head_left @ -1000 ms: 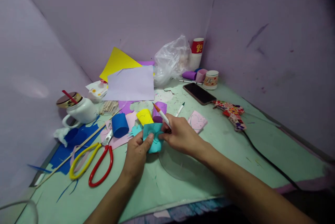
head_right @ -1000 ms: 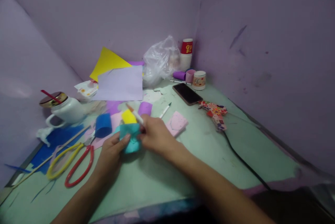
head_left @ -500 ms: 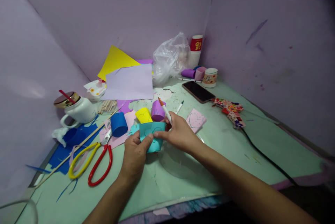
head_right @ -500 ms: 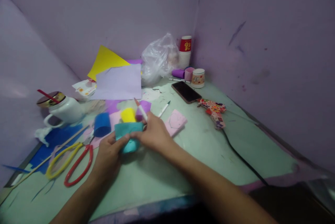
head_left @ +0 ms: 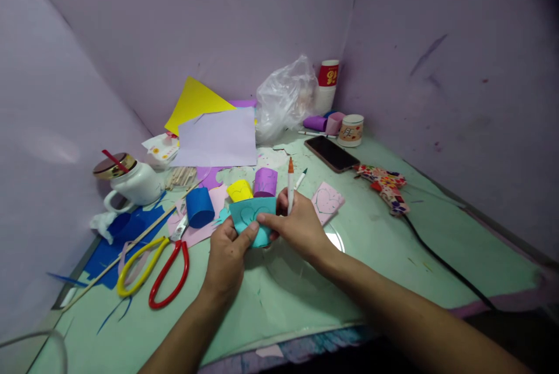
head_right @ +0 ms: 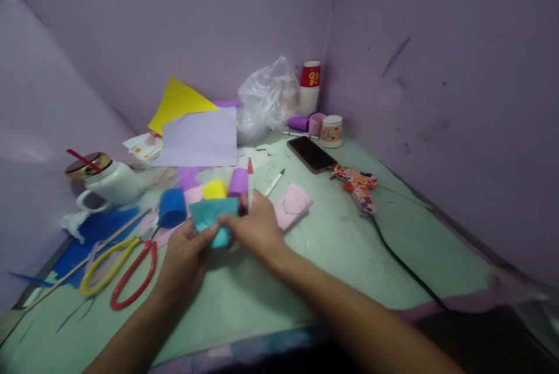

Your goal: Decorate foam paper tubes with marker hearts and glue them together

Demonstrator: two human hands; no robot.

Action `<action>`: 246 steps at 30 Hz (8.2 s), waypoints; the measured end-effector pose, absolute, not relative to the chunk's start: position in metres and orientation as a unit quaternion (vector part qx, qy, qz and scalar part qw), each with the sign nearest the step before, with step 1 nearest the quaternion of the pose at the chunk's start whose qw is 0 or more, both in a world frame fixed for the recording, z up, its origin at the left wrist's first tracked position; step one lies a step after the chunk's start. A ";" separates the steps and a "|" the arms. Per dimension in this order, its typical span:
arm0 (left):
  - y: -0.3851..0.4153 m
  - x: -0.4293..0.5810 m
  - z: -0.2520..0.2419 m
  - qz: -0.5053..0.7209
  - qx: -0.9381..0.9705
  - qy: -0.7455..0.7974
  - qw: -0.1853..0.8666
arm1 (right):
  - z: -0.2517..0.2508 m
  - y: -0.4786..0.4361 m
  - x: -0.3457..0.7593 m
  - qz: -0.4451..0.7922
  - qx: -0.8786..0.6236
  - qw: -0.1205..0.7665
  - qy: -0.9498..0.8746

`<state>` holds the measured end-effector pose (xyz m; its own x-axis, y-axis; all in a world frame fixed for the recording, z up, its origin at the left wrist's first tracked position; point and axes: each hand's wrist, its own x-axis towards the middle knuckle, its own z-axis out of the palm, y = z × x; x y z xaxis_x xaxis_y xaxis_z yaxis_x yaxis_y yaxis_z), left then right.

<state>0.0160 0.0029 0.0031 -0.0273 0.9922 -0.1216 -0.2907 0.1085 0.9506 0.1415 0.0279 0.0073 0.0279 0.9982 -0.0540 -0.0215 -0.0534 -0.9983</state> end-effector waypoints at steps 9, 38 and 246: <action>0.006 0.017 0.006 0.574 0.313 0.450 0.608 | 0.010 0.027 0.142 0.535 -0.500 0.490 -0.473; 0.009 0.012 0.006 0.560 0.264 0.512 0.596 | 0.031 0.029 0.182 0.547 -0.389 0.509 -0.540; 0.010 0.012 0.006 0.540 0.269 0.554 0.574 | -0.001 0.029 0.159 0.170 -0.379 0.527 -0.741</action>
